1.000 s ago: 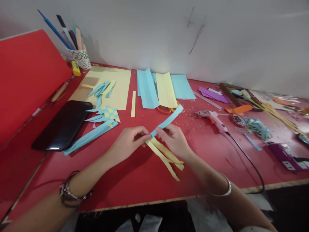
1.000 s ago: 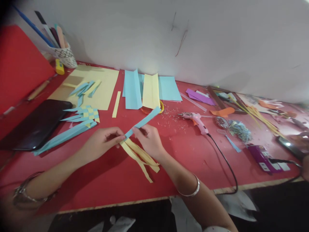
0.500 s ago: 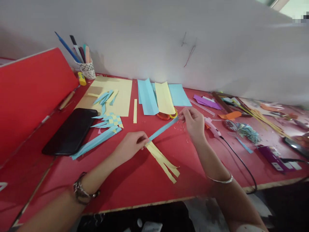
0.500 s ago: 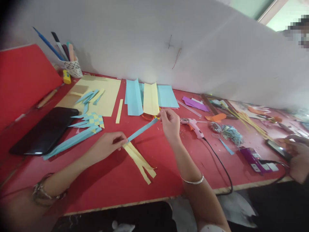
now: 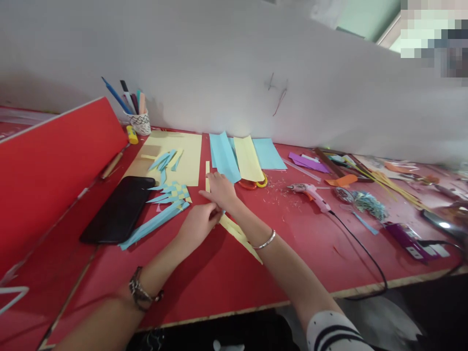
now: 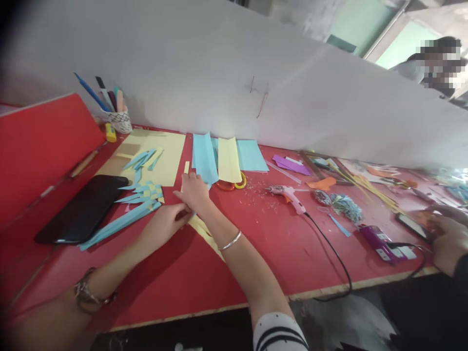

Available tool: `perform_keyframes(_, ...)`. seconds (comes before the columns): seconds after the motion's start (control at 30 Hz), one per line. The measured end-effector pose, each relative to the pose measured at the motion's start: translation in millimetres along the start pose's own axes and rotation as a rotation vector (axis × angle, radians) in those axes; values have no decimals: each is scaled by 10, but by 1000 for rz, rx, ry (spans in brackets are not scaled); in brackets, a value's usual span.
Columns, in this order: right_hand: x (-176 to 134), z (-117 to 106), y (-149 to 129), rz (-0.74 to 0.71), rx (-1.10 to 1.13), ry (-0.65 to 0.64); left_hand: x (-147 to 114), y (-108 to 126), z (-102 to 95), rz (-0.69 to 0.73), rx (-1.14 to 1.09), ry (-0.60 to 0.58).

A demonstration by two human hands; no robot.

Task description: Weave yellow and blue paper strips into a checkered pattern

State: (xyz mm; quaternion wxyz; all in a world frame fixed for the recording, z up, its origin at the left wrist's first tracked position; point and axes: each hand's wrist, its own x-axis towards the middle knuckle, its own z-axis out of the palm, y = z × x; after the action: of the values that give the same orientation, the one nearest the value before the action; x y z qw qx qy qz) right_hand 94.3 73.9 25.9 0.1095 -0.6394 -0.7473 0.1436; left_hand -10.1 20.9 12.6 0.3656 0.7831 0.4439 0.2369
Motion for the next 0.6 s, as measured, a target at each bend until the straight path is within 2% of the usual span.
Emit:
perform_keyframes(0.43,13,92,1,142,38,90,-10,22,-23,23,-6,6)
perform_keyframes(0.6,53,88,1,150,79,71,5,-4,-19,21,3,-3)
